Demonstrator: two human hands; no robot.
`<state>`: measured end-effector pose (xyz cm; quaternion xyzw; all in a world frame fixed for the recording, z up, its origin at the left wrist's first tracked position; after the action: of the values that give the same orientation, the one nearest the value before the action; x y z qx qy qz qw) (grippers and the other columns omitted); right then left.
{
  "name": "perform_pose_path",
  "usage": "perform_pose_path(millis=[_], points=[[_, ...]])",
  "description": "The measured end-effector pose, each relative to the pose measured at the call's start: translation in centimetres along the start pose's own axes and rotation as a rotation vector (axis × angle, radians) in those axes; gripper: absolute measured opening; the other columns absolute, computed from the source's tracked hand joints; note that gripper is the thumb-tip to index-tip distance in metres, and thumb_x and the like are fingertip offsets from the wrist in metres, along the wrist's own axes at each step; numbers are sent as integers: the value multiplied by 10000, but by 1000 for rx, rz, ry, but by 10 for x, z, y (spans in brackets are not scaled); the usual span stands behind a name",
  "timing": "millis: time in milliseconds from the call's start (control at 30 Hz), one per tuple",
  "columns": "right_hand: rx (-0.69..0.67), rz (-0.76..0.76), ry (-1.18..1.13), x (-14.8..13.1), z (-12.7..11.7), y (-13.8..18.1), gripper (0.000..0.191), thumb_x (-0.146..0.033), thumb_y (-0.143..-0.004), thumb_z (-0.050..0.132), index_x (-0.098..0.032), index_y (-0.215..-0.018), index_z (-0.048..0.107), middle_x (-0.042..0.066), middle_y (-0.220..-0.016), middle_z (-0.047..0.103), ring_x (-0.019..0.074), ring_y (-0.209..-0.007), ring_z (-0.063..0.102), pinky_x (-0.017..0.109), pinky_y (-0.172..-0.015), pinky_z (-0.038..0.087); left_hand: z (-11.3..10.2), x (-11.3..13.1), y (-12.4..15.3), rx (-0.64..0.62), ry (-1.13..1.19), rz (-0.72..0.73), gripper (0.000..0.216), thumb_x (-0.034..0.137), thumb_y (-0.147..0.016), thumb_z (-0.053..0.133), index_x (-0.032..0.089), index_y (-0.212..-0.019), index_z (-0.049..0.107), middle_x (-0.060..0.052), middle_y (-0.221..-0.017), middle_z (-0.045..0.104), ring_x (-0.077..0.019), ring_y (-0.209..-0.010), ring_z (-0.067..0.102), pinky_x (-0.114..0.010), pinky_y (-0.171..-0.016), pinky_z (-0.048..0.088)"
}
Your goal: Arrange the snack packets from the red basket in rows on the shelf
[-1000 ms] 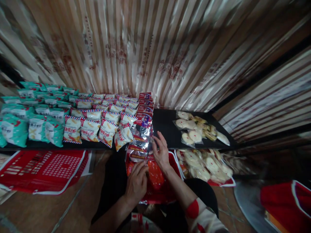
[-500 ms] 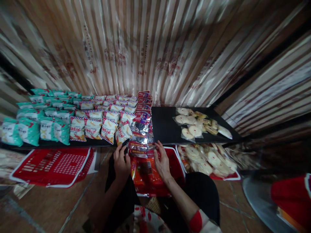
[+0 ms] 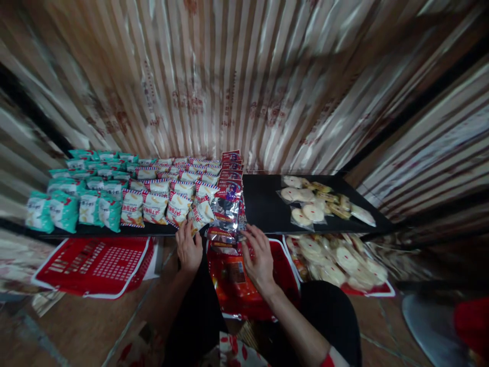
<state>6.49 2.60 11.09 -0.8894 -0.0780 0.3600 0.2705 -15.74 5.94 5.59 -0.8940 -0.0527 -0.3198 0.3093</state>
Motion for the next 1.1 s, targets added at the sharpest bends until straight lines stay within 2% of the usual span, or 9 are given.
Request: perform_pose_path(millis=[67,100,200,333,500,667,833,1100], points=[[30,-26,66,-17,-3,-25,286,-257,-869,466,-226,-1100,632,92,-1272,564,256,-1200,478,479,-1008,400,1,-2,4,11,28,-29,386,214,-862,434,155,-1238,497,-165,-1267,506,-282,-1193,465,-479,-990,405],[22,-18,72,-23,-1,-37,285,-263,-875,456,-222,-1093,635,97,-1226,592,251,-1154,515,460,-986,422,2,-1,7,7,47,-33,389,208,-862,433,159,-1244,489,-160,-1273,501,-279,-1198,461,-472,-990,409],[-143,-18,32,-38,22,-62,305,-273,-896,418,-207,-1118,618,83,-1090,660,215,-997,612,365,-885,489,2,2,11,18,88,-47,393,195,-866,422,154,-1254,470,-159,-1272,493,-278,-1209,449,-466,-984,416],[-329,-45,112,-49,63,-72,359,-321,-896,447,-215,-1222,552,81,-1123,662,211,-928,653,323,-805,506,0,0,13,97,110,-74,374,165,-864,392,156,-1229,475,-156,-1264,490,-277,-1217,445,-479,-1013,381],[-404,-2,301,-48,90,-78,419,-362,-881,478,-217,-1273,511,107,-1076,685,243,-830,679,334,-693,506,4,-14,9,95,136,-124,363,172,-858,394,152,-1205,501,-163,-1241,517,-262,-1193,478,-463,-1000,402],[-394,-15,294,-46,97,-85,437,-323,-858,510,-226,-1283,499,95,-1089,678,236,-838,673,325,-697,506,8,-19,5,74,187,-184,367,150,-847,390,152,-1193,513,-162,-1227,522,-235,-1151,532,-397,-950,461],[-334,-19,235,-44,97,-91,409,-297,-851,492,-229,-1252,539,81,-1069,682,235,-887,653,348,-749,510,8,-16,1,75,257,-208,463,108,-828,380,165,-1286,414,-146,-1163,550,-186,-989,618,-353,-879,501],[-310,-86,69,-50,107,-101,336,-229,-849,481,-187,-1160,602,89,-1036,678,229,-956,608,363,-852,489,7,-20,-4,92,296,-226,453,84,-811,385,153,-1257,433,-132,-1084,575,-190,-973,618,-375,-877,501]])
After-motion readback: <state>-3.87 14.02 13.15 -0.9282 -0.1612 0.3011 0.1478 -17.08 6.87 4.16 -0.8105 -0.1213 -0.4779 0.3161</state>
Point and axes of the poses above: each hand's wrist, its own y-axis away from the middle knuckle, its own z-axis out of the palm, x = y × z, the point moved 6 cm from there along -y, towards the middle knuckle
